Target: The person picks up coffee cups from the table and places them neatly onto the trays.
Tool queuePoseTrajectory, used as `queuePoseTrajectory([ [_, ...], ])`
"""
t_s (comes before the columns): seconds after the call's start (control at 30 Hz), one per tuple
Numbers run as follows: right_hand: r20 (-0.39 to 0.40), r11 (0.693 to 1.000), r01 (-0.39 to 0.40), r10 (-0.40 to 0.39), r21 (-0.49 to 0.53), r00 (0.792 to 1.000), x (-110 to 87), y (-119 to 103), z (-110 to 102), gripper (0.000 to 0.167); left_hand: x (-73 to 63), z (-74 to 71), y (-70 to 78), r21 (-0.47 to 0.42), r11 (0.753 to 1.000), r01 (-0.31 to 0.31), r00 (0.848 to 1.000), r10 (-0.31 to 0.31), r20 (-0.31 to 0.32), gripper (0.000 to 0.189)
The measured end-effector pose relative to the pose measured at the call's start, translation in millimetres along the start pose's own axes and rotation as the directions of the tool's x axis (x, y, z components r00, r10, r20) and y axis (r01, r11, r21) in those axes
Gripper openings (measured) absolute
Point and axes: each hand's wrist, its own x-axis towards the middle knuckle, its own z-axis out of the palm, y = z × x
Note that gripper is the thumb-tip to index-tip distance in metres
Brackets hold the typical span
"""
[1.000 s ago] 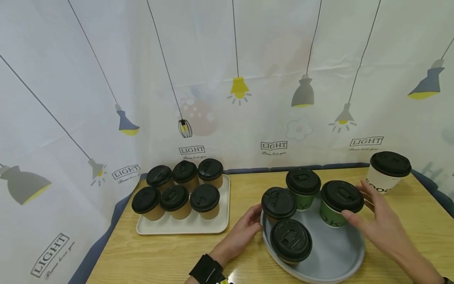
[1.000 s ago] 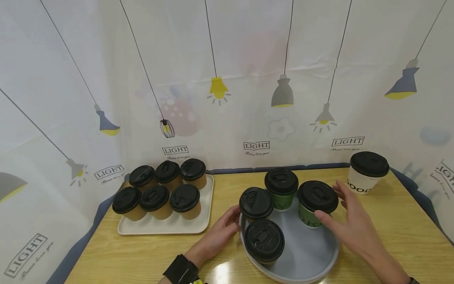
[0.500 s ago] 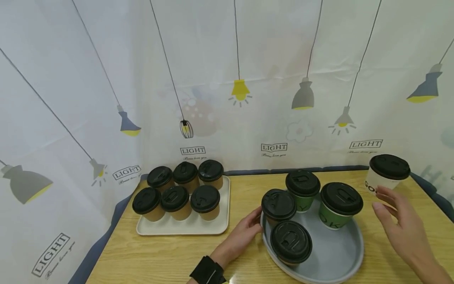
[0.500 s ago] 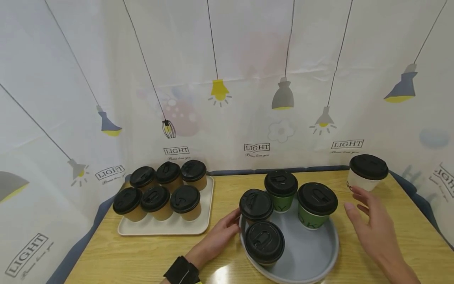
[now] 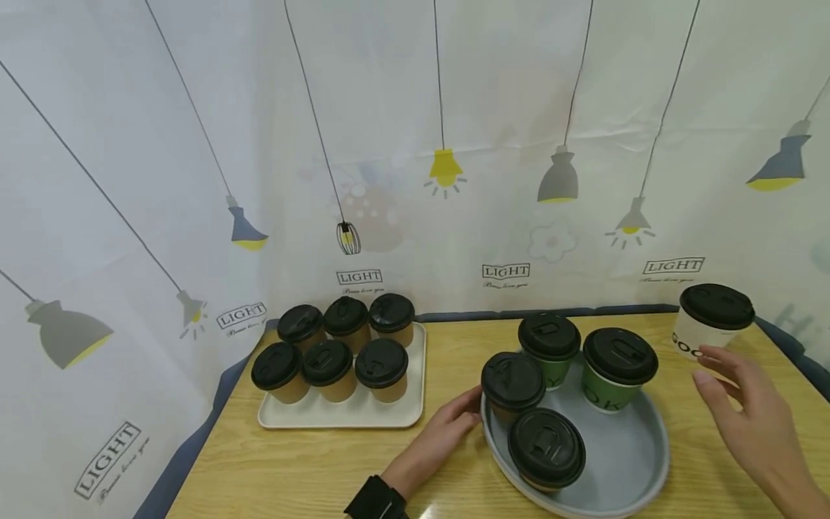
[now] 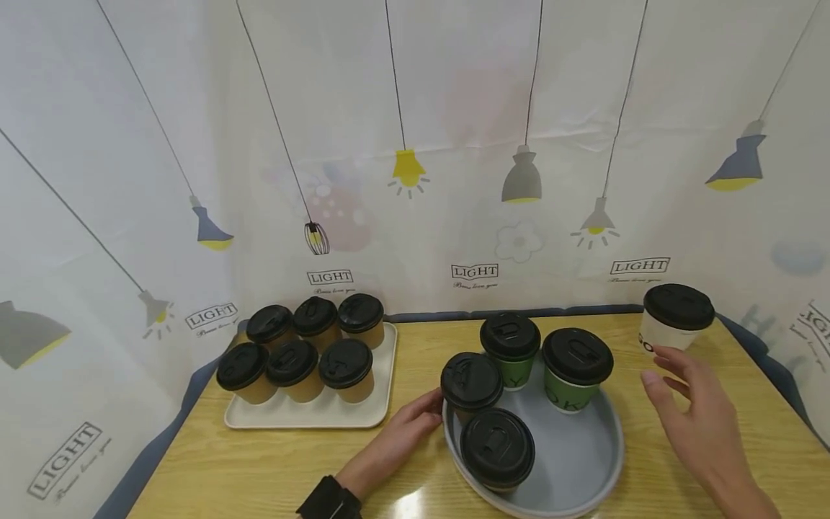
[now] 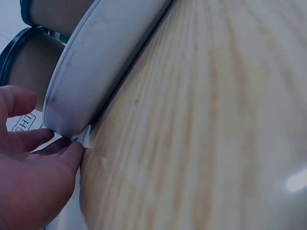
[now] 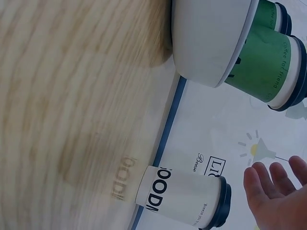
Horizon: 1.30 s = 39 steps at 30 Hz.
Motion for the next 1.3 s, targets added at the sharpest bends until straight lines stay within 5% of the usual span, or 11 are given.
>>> queuePoseTrajectory([
  [0.2,-0.018,0.998,-0.065,0.065,-0.005,0.998,-4.9,6.8,-4.3,0.053,-3.3,0.3,0.2,-0.006,1.000,0.024,0.998,-0.024,-0.063,0.052],
  [0.4,-0.006,0.990,-0.138,0.137,-0.033,0.990,-8.8,9.9,-5.2,0.056,-3.7,3.8,1.5,-0.106,0.994,0.009,0.993,-0.020,-0.112,0.050],
  [0.67,-0.014,0.987,-0.156,0.155,-0.044,0.988,-12.4,13.4,-8.3,0.056,-3.4,5.3,7.0,0.009,1.000,0.023,0.985,-0.021,-0.172,0.037],
  [0.9,-0.017,0.988,-0.153,0.152,-0.035,0.988,-9.4,15.2,-11.3,0.056,17.6,4.7,7.7,0.043,0.998,-0.044,0.975,0.053,-0.214,0.041],
  [1.17,0.026,0.993,-0.113,0.114,-0.034,0.993,1.1,17.0,-6.7,0.057,27.4,-0.1,-0.9,0.041,0.998,-0.045,0.981,0.052,-0.185,0.045],
  [1.3,0.010,0.992,-0.118,0.118,-0.041,0.993,4.6,21.0,-8.6,0.057,26.0,-1.7,1.5,-0.054,0.997,-0.052,0.990,0.044,-0.135,0.052],
])
